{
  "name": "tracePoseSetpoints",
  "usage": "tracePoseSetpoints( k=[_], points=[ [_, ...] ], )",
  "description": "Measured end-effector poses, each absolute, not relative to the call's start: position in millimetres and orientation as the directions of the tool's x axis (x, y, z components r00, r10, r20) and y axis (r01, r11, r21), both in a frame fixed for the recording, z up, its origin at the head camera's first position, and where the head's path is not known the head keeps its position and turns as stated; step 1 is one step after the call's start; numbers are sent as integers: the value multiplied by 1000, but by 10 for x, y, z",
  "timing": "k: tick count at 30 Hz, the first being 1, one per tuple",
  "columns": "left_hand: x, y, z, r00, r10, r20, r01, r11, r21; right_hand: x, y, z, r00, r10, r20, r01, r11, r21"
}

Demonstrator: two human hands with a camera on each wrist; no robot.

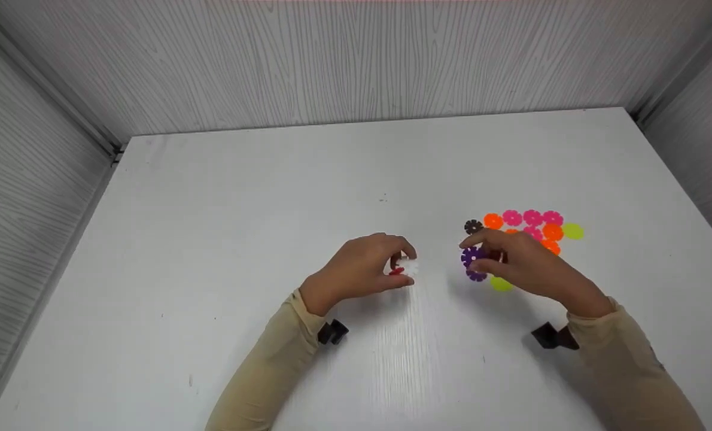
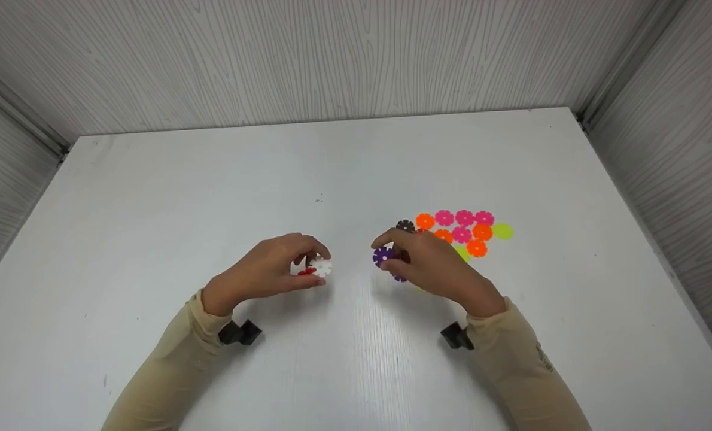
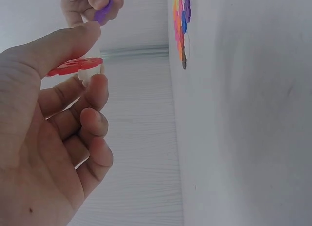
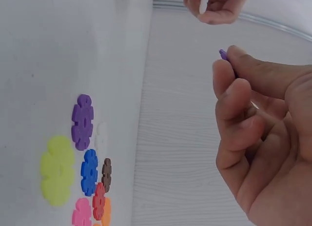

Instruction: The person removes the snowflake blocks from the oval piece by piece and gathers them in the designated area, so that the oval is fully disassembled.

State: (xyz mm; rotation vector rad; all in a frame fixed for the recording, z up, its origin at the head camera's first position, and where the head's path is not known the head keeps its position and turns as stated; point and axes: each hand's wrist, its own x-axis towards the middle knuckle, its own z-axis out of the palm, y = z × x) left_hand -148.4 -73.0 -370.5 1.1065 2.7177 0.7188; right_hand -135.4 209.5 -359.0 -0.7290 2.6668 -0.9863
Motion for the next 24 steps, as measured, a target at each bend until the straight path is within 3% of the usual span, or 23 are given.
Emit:
tracePoseSetpoints(
  k=[14,24],
  points=[
    [-1507,-740,-3724,-735,678,14,592,632,500,-1383,2303,-3507,-833,-533,-150,-328,694,-641],
    [-1520,-739,-3742,-737,676,-8,583,641,499,-1456,2492,-3567,-791,-578,-200,-362,705,-609]
  ],
)
